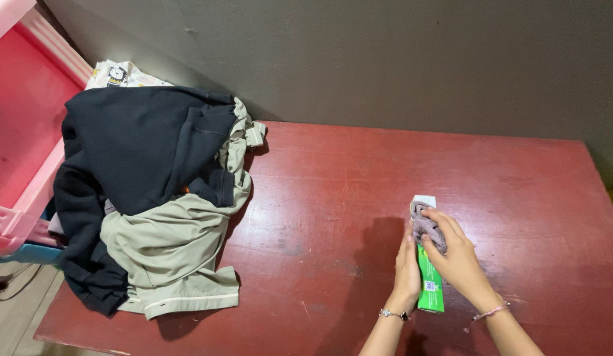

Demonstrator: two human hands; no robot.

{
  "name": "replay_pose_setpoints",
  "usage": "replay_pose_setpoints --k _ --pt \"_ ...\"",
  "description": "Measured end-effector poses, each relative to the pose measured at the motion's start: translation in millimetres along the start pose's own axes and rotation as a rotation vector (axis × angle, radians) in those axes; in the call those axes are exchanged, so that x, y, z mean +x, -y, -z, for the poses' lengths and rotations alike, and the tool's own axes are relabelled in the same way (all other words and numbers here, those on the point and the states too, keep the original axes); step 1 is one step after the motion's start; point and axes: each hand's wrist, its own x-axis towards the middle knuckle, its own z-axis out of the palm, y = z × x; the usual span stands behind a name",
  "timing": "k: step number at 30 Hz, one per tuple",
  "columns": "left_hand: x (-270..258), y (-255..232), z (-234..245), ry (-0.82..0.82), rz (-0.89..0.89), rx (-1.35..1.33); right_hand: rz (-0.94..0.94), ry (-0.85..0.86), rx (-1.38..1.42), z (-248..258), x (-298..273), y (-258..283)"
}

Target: The person wipes a white box and a green toothpaste box with a cloth, then places them into an open suitcase. The person then folds a light green shirt and places it into the suitcase.

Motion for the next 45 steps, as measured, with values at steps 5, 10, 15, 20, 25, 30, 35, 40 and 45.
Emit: replay_pose_setpoints --k 5,10,15,20,25,30,35,40,45 --pt "-3 0 3 -0.005 0.027 -0.007 -0.024 0.005 0.007 -2 -2 0" --pt "-3 -2 5 -0.005 0.033 -0.025 -0.053 0.022 0.03 -3 -3 1" --pt "-4 2 6 -0.006 0.032 -0.017 -0.059 0.033 0.022 -5 -4 -2" --pt "-3 5 7 -0.013 0.062 -0.04 -0.038 0.026 0.022 -4 -6 -2" --pt "16 -3 7 -0.06 0.009 -0.079 -0.09 0.141 0.031 -2 -15 11" --pt "29 -25 11 -0.062 -0.03 -0.196 0.042 0.114 0.02 1 -17 25" --pt "21 -37 -10 -0.009 -0.102 -0.063 0.159 0.007 -0.12 8 31 19" --pt "18 -43 -24 0.045 -0.081 -0.106 0.116 -0.113 -0.024 16 58 12" --pt "32 -51 -17 0.019 -0.043 -0.254 0.017 -0.043 0.026 6 10 28"
